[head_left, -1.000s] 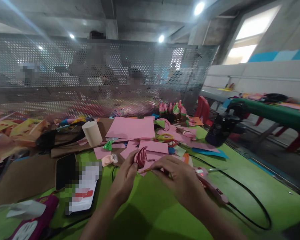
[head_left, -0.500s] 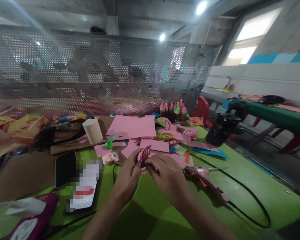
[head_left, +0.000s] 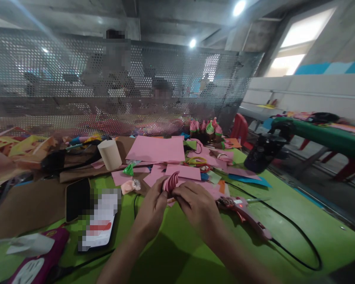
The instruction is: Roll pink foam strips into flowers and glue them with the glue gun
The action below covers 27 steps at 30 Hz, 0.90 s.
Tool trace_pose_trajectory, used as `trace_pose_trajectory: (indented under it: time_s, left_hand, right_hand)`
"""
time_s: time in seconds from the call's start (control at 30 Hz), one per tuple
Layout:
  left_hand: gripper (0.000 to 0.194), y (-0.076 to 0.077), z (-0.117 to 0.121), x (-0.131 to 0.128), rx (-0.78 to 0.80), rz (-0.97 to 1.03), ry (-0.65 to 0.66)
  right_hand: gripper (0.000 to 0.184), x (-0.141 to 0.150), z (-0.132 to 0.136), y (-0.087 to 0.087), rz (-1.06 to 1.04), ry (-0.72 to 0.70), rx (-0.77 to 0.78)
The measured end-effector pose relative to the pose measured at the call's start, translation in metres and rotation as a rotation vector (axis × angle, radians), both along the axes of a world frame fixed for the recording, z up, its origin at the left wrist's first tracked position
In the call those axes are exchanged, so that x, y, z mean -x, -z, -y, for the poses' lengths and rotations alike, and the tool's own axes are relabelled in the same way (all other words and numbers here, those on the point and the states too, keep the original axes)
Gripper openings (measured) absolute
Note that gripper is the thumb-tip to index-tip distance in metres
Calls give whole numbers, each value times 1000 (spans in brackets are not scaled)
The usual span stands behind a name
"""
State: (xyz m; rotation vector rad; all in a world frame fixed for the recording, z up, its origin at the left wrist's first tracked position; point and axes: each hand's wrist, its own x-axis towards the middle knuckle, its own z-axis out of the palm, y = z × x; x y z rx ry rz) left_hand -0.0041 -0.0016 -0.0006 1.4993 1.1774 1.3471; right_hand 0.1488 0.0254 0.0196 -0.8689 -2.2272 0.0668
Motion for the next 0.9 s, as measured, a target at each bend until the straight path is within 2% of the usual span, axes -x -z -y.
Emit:
trace_pose_trajectory:
  time_s: [0.17,0.4,0.63,0.9]
  left_hand:
    - [41,1,-1,0,-18,-11,2]
    - [40,11,-4,3,-18,-63,-33]
    - [41,15,-6,4,-32,-79,-40]
    - [42,14,-5,3,2,-76,-11]
  right_hand:
    - [18,-2,1,-2,6,-22,0]
    - [20,-10,2,-5,-127,-52,31]
    - [16,-7,4,-4,-172,-83,79]
    - [13,1,6,3,-174,-30,41]
